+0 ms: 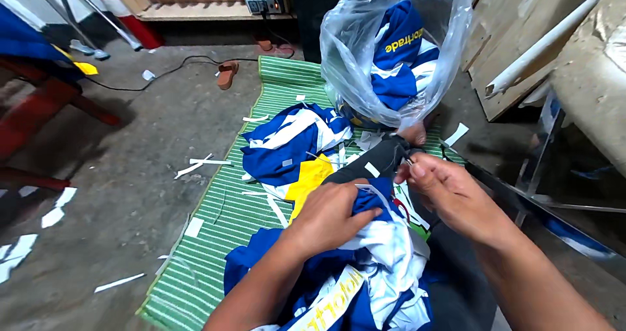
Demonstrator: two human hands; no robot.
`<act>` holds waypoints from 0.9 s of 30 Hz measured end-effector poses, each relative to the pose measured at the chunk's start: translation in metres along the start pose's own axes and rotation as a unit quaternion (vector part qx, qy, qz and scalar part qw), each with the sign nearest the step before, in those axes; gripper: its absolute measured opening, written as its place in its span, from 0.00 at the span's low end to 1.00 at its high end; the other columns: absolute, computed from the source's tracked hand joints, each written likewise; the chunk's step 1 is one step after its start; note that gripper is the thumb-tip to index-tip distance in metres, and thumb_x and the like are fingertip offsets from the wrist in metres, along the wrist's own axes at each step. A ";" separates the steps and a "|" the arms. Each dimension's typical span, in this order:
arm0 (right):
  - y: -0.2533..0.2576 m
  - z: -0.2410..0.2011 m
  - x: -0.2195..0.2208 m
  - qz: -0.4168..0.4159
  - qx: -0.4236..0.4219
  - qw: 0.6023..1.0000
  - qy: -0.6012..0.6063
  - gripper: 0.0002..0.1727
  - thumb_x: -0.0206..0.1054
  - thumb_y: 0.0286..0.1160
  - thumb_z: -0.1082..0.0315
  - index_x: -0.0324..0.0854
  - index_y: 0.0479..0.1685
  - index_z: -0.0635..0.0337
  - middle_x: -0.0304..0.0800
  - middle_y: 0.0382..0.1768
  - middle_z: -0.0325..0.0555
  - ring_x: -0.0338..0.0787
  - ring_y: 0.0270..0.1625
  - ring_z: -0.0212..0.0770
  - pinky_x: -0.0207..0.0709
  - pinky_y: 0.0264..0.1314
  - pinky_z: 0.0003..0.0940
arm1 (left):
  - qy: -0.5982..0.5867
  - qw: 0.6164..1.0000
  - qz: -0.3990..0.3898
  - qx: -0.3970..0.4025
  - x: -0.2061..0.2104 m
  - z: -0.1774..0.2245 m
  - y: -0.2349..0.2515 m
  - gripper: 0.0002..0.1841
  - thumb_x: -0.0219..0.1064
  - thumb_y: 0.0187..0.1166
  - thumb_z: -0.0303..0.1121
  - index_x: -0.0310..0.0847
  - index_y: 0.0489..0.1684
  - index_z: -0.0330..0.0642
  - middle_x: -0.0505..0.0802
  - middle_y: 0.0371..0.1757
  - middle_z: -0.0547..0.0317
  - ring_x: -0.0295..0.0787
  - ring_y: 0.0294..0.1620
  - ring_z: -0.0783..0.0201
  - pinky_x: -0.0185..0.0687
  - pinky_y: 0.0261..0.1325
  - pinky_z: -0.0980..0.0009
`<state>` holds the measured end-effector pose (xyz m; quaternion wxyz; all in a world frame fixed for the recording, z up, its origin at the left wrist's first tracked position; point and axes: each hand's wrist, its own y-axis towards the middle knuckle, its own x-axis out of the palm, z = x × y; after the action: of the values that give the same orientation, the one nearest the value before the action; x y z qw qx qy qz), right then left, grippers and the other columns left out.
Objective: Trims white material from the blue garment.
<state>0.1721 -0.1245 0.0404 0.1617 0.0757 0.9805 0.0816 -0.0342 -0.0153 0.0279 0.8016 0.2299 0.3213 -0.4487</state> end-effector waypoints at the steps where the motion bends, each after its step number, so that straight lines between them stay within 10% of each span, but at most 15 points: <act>1: 0.005 -0.009 0.009 0.013 -0.022 1.000 -0.003 0.13 0.60 0.87 0.51 0.80 0.38 0.46 0.74 0.19 0.26 0.69 0.16 0.20 0.62 0.17 0.15 | 0.044 0.998 0.041 0.015 -0.011 0.000 -0.006 0.11 0.69 0.78 0.45 0.85 0.39 0.47 0.88 0.26 0.64 0.87 0.29 0.65 0.82 0.33 0.55; 7: 0.033 -0.038 0.066 0.019 -0.171 0.984 0.050 0.08 0.75 0.73 0.67 0.88 0.46 0.59 0.74 0.18 0.28 0.67 0.16 0.19 0.61 0.15 0.12 | 0.271 0.948 0.167 0.032 -0.068 0.018 -0.050 0.06 0.72 0.67 0.39 0.80 0.32 0.51 0.81 0.20 0.71 0.78 0.20 0.68 0.70 0.25 0.61; 16: 0.004 0.007 0.052 0.024 -0.110 0.991 0.077 0.07 0.69 0.80 0.63 0.87 0.34 0.51 0.87 0.28 0.25 0.81 0.27 0.17 0.76 0.28 0.13 | 0.251 0.963 0.055 0.082 -0.019 0.011 -0.020 0.11 0.79 0.62 0.35 0.86 0.38 0.44 0.88 0.23 0.59 0.87 0.25 0.57 0.78 0.31 0.54; 22: -0.018 0.025 0.030 0.038 -0.062 0.997 0.027 0.03 0.72 0.72 0.66 0.87 0.37 0.54 0.82 0.24 0.23 0.71 0.21 0.12 0.63 0.22 0.09 | 0.260 0.961 -0.001 0.098 0.000 0.022 0.000 0.10 0.79 0.64 0.37 0.87 0.36 0.44 0.87 0.22 0.59 0.87 0.26 0.56 0.78 0.33 0.54; 27: -0.023 0.024 0.026 0.043 -0.112 0.992 -0.039 0.07 0.73 0.74 0.64 0.89 0.32 0.57 0.86 0.30 0.29 0.77 0.29 0.15 0.70 0.29 0.10 | 0.080 0.985 -0.033 0.151 -0.008 0.002 0.013 0.24 0.71 0.70 0.62 0.90 0.44 0.51 0.88 0.47 0.63 0.85 0.47 0.66 0.81 0.47 0.61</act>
<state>0.1533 -0.1388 0.0058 0.2039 0.1020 0.9541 0.1944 -0.0257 -0.0056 0.0359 0.7140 0.3732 0.3204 -0.4983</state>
